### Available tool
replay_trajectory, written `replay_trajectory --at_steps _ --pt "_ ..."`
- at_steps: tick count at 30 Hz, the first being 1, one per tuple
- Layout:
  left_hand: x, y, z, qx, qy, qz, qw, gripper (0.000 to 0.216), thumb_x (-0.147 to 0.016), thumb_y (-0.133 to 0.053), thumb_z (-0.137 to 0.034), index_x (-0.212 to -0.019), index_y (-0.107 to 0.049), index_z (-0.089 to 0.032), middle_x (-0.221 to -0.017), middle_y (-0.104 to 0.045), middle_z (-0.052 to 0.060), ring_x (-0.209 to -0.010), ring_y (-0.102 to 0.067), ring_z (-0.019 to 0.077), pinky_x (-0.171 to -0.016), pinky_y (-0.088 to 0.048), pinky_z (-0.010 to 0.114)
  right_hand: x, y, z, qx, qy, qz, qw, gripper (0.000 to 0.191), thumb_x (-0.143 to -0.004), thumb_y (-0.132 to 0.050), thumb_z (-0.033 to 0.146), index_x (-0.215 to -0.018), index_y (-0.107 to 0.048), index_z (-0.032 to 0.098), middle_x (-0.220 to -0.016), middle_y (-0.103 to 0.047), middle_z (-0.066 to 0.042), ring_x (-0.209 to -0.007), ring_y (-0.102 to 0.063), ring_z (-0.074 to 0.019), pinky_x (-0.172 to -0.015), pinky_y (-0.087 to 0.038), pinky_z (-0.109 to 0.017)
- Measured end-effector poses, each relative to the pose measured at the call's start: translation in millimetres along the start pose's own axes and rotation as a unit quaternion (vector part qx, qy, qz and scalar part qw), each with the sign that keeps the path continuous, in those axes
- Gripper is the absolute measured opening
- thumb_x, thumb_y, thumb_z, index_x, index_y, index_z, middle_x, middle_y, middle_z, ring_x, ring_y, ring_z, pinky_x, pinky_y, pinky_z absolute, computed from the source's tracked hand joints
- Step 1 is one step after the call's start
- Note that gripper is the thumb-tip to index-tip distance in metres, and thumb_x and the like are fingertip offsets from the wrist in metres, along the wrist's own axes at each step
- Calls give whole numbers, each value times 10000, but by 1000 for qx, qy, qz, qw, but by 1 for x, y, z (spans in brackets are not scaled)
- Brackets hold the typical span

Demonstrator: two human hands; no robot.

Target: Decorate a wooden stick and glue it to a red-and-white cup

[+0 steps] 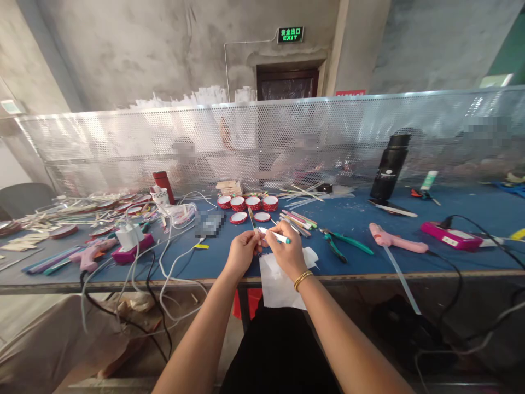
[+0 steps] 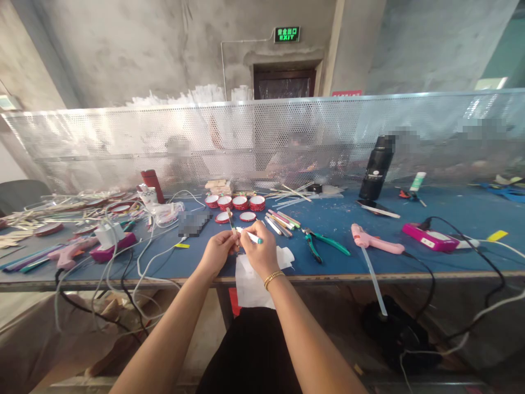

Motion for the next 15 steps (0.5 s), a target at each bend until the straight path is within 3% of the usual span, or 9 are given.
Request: replay_trajectory --at_steps 9,15 --pt "1 0 -2 3 -4 2 1000 300 -792 -681 -413 -626 -603 -177 -565 -580 -7 -510 -467 107 -508 -360 235 0 -2 -3 -21 -8 19 1000 118 -857 -602 281 -756 -546 255 -654 -668 1 -625 -640 -202 -628 -509 -332" --pt "0 -1 0 8 6 4 1000 296 -792 -685 -425 -652 -626 -171 -575 -591 -5 -511 -465 102 -506 -360 230 0 -1 -1 -15 -1 0 1000 121 -846 -596 270 -750 -525 255 -642 -651 8 -620 -639 -197 -619 -500 -325"
Point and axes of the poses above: each hand's wrist, its own x-axis away from the middle knuckle, its own y-axis out of the back of the hand, z = x × y, the point moved 3 cm from there along -x, towards the middle knuckle
